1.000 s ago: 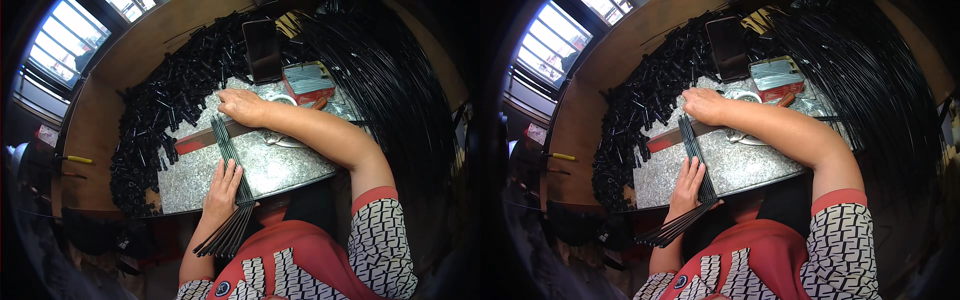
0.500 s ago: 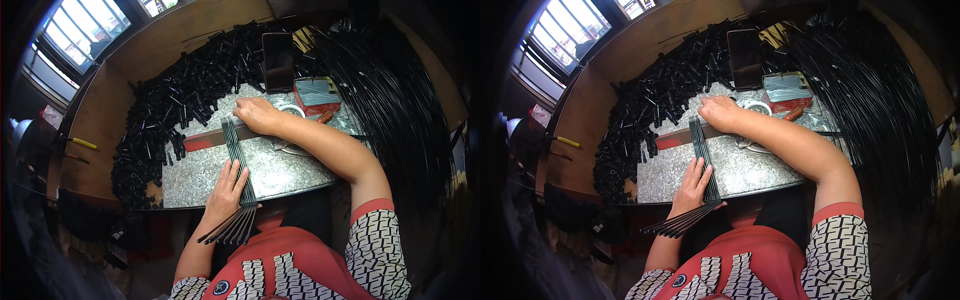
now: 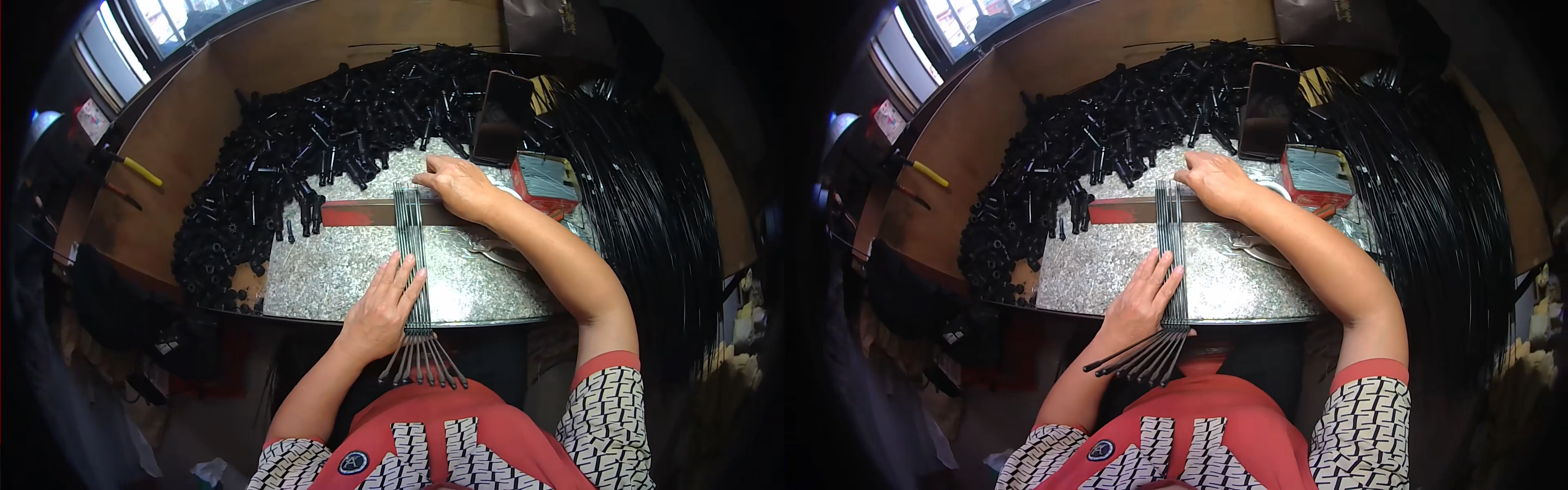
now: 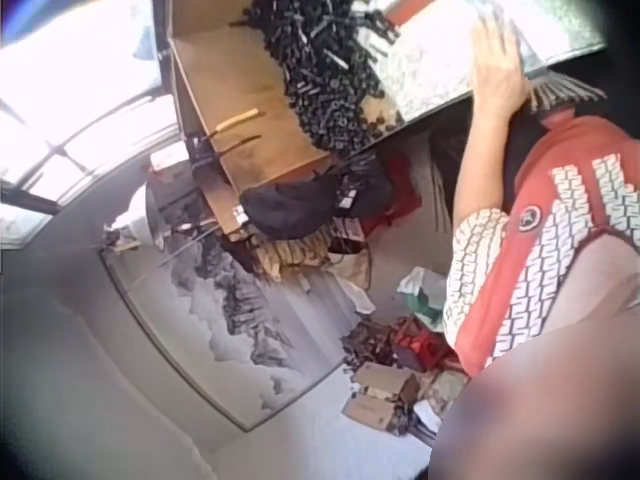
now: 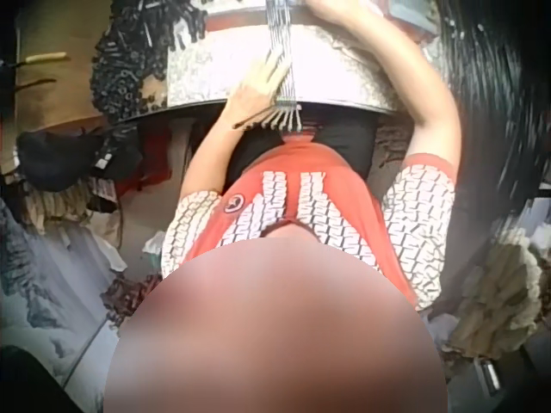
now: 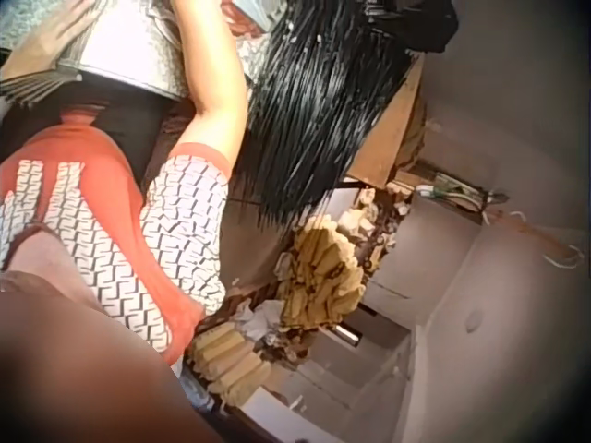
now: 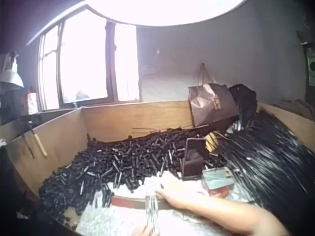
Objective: Assembling plastic connectors and components onto bundles of wires at a manufacturing workstation.
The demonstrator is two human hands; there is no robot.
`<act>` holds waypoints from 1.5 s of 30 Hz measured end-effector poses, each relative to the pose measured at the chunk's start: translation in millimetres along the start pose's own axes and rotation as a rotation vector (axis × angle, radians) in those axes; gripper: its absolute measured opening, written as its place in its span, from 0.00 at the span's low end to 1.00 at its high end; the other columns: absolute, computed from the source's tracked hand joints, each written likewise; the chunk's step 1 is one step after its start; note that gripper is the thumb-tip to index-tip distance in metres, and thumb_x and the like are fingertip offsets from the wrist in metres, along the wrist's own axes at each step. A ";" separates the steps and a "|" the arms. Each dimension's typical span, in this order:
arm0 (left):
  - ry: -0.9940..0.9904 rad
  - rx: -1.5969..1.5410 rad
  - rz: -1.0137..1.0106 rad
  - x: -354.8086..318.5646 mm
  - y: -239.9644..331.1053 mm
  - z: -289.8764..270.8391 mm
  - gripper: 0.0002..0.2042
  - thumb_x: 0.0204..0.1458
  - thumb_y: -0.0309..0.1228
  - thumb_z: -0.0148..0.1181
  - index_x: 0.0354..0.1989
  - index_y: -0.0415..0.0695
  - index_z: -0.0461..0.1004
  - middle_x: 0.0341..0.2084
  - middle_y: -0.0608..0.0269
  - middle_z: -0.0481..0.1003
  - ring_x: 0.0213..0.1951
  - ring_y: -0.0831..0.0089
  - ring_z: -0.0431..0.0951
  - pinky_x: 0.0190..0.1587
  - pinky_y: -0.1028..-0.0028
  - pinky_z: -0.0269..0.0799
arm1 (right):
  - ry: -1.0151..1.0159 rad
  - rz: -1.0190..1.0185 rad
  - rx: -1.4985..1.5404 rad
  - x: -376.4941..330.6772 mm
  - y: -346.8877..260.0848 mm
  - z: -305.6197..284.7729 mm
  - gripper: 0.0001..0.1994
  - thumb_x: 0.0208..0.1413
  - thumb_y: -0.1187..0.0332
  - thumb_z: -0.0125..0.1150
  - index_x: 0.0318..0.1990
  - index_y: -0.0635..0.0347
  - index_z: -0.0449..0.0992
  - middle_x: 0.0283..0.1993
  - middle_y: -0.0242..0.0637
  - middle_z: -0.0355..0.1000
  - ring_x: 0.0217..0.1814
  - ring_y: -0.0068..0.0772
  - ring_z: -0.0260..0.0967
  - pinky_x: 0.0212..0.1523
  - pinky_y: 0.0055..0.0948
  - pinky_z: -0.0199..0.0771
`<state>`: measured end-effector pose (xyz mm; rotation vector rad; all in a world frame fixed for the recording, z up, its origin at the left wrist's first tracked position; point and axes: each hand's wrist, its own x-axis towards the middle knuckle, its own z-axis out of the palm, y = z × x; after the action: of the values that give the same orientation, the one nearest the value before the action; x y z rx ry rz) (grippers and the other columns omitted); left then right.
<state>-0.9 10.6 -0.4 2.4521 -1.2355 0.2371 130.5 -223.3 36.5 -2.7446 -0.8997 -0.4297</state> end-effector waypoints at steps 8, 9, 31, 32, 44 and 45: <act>0.011 0.051 0.028 -4.6 -5.1 -0.8 0.43 0.35 0.38 0.69 0.63 0.36 0.59 0.63 0.44 0.58 0.67 0.46 0.53 0.67 0.56 0.52 | -0.033 -0.032 -0.089 3.1 -7.8 -6.4 0.14 0.51 0.73 0.50 0.44 0.55 0.77 0.36 0.44 0.69 0.42 0.46 0.70 0.41 0.40 0.71; 0.022 0.009 0.020 -4.8 -4.6 -1.3 0.45 0.35 0.41 0.70 0.63 0.35 0.58 0.63 0.44 0.58 0.67 0.46 0.53 0.67 0.56 0.52 | -0.035 -0.024 -0.107 3.3 -8.5 -6.8 0.14 0.51 0.74 0.50 0.45 0.54 0.77 0.36 0.44 0.68 0.41 0.46 0.70 0.41 0.40 0.71; 0.031 -0.010 0.053 -13.9 -15.0 0.5 0.46 0.37 0.53 0.68 0.64 0.40 0.59 0.63 0.48 0.58 0.67 0.48 0.52 0.68 0.56 0.46 | -0.139 0.047 -0.143 -7.9 -10.9 -15.9 0.19 0.49 0.78 0.54 0.51 0.59 0.69 0.39 0.46 0.69 0.41 0.51 0.70 0.40 0.42 0.71; 0.016 0.004 0.053 -14.7 -15.5 -0.2 0.46 0.39 0.55 0.66 0.64 0.39 0.58 0.64 0.48 0.57 0.68 0.50 0.51 0.68 0.56 0.46 | -0.130 0.038 -0.145 -6.5 -10.3 -16.1 0.19 0.48 0.79 0.55 0.50 0.60 0.69 0.39 0.46 0.70 0.41 0.51 0.70 0.39 0.43 0.71; 0.058 -0.060 0.055 -19.9 -24.5 15.3 0.47 0.37 0.53 0.68 0.64 0.39 0.58 0.65 0.46 0.55 0.68 0.54 0.51 0.68 0.56 0.45 | -0.274 0.249 -0.525 -42.3 9.1 -54.5 0.21 0.45 0.81 0.52 0.50 0.60 0.71 0.36 0.43 0.69 0.42 0.46 0.70 0.42 0.38 0.73; 0.080 -0.038 0.058 -19.9 -22.7 8.7 0.47 0.37 0.54 0.68 0.64 0.39 0.58 0.65 0.45 0.55 0.68 0.53 0.51 0.68 0.56 0.45 | -0.234 0.253 -0.556 -48.2 16.1 -63.8 0.21 0.45 0.81 0.52 0.50 0.59 0.71 0.37 0.43 0.69 0.42 0.46 0.70 0.42 0.38 0.73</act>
<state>5.2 33.9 -20.5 2.3531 -1.2668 0.3219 90.0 -280.9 77.7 -3.4206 -0.5169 -0.3561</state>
